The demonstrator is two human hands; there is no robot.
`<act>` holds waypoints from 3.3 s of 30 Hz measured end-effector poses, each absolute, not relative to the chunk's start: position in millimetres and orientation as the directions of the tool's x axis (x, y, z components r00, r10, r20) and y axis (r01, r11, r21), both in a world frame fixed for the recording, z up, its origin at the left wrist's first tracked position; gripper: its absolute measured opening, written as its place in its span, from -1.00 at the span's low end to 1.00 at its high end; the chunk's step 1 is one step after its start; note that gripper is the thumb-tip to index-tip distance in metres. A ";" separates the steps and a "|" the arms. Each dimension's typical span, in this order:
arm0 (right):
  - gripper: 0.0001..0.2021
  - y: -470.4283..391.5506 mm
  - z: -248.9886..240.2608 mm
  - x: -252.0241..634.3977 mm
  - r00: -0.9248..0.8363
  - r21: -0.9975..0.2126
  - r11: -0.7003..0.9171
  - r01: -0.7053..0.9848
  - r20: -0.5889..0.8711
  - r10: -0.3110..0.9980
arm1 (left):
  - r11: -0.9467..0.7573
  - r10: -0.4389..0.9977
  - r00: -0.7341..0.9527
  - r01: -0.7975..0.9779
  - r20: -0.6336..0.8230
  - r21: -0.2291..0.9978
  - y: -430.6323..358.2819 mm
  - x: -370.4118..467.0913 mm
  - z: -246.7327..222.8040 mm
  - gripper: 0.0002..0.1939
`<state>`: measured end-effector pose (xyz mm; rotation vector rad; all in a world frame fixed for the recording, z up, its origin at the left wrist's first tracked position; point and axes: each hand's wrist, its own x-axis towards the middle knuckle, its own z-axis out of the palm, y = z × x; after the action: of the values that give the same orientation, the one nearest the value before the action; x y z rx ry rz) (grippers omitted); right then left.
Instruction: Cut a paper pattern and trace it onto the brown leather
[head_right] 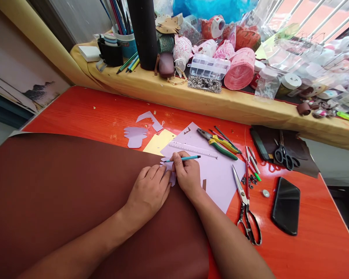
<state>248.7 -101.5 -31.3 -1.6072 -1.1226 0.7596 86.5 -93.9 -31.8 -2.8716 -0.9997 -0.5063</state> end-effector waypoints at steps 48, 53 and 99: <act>-0.58 -100.0 -34.6 249.9 0.340 -0.958 -0.030 0.286 0.072 0.938 | -0.791 0.586 0.734 0.611 0.343 0.044 -94.0 87.1 -32.7 -0.86; -0.59 -99.9 -36.6 250.6 0.327 -0.963 -0.021 0.267 0.070 0.942 | -0.788 0.593 0.734 0.614 0.331 0.051 -94.4 87.3 -32.5 -0.86; -0.55 -100.3 -36.7 250.1 0.262 -0.968 -0.017 0.250 0.051 0.964 | -0.789 0.589 0.742 0.614 0.320 0.028 -95.3 86.1 -30.9 -0.87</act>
<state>250.1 -100.3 -36.7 -1.4936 -1.1887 0.8630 86.1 -95.3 -30.9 -2.8576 -0.9886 -0.4846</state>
